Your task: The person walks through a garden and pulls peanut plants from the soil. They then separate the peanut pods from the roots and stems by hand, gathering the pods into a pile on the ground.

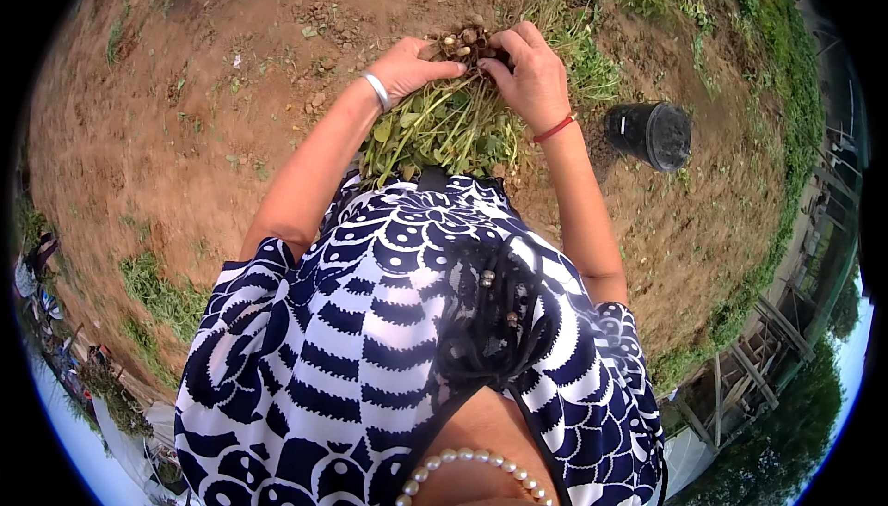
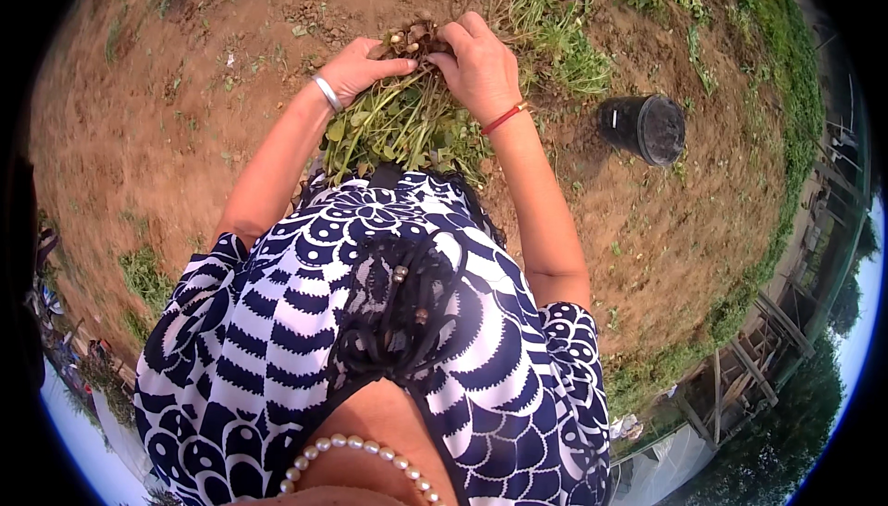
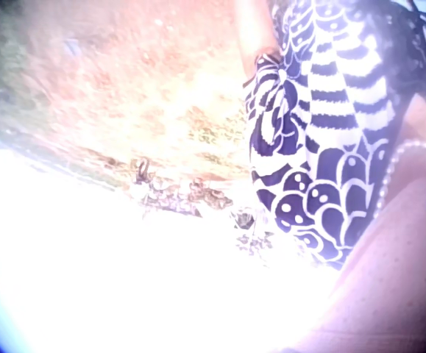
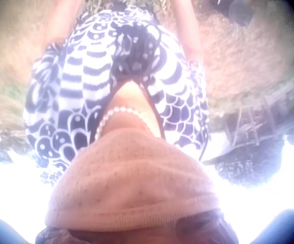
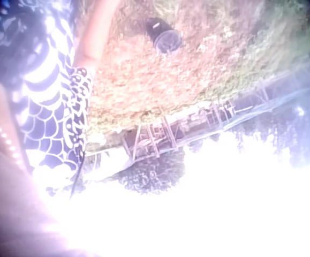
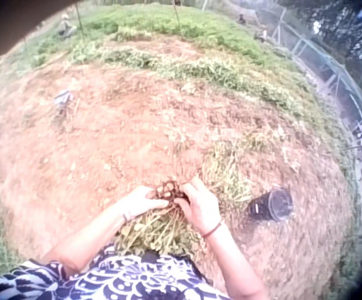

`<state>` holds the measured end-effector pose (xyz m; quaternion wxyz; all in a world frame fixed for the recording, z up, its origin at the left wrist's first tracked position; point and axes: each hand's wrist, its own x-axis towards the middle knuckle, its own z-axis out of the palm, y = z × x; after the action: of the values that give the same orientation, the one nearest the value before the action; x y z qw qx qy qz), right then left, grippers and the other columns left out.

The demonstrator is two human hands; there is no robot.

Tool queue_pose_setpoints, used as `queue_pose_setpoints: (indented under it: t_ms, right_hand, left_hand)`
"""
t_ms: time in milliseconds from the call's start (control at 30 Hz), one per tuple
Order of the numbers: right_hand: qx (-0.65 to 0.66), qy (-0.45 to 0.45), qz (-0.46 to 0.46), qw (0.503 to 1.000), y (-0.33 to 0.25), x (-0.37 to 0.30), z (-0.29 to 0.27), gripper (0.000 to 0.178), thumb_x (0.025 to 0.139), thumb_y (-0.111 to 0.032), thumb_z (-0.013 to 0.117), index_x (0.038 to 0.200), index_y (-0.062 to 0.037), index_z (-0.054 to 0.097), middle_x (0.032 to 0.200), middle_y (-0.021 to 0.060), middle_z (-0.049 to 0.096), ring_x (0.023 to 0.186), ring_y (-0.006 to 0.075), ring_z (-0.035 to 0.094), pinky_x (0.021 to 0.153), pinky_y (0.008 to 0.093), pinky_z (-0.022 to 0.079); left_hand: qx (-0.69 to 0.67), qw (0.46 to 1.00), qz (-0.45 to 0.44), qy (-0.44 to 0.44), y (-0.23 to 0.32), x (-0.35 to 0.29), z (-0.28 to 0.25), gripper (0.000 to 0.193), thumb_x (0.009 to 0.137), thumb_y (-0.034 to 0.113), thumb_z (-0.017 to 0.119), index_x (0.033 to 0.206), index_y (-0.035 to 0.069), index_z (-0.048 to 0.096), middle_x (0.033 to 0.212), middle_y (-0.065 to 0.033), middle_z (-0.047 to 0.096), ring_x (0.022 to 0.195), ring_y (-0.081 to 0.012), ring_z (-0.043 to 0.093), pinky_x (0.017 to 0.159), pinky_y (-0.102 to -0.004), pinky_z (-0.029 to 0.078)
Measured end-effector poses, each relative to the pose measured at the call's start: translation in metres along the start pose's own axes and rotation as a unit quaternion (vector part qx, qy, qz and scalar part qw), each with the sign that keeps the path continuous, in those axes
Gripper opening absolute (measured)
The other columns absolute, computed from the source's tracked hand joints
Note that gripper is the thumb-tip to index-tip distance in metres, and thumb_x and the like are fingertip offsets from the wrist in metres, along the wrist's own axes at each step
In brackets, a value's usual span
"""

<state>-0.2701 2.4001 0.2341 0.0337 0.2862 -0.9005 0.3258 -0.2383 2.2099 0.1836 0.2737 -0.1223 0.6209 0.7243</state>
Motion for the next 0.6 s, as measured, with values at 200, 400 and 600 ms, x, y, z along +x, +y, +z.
queue_pose_setpoints:
  t_ms: [200,400,600]
  right_hand:
    - [-0.044,-0.061,0.001,0.997,0.007,0.002,-0.014,0.016,0.072,-0.019,0.067,0.083,-0.0078,0.061,0.079,0.0058,0.055,0.072,0.027,0.059,0.06,0.0358,0.048]
    - [-0.051,-0.049,-0.021,0.997,0.019,-0.002,-0.014,0.017,0.073,-0.018,0.066,0.085,-0.0076,0.061,0.08,0.0059,0.055,0.071,0.0266,0.059,0.058,0.0349,0.049]
    - [-0.097,-0.048,-0.03,0.994,0.014,-0.004,-0.012,0.015,0.074,-0.016,0.064,0.086,-0.0077,0.059,0.081,0.006,0.053,0.069,0.0264,0.059,0.057,0.0341,0.049]
  left_hand:
    - [-0.064,0.997,0.002,-0.033,0.009,-0.009,0.005,0.028,0.073,0.01,0.071,0.097,-0.002,0.063,0.087,-0.0044,0.065,0.073,-0.0091,0.058,0.066,-0.0236,0.049]
    - [-0.013,0.998,0.051,-0.035,0.004,-0.007,0.008,0.024,0.074,0.011,0.071,0.095,0.001,0.064,0.089,-0.0005,0.063,0.079,-0.0079,0.055,0.073,-0.0238,0.045]
    - [-0.007,0.998,0.054,-0.037,0.004,-0.008,0.009,0.023,0.074,0.015,0.071,0.092,0.002,0.065,0.087,0.0004,0.063,0.078,-0.007,0.054,0.073,-0.0233,0.043]
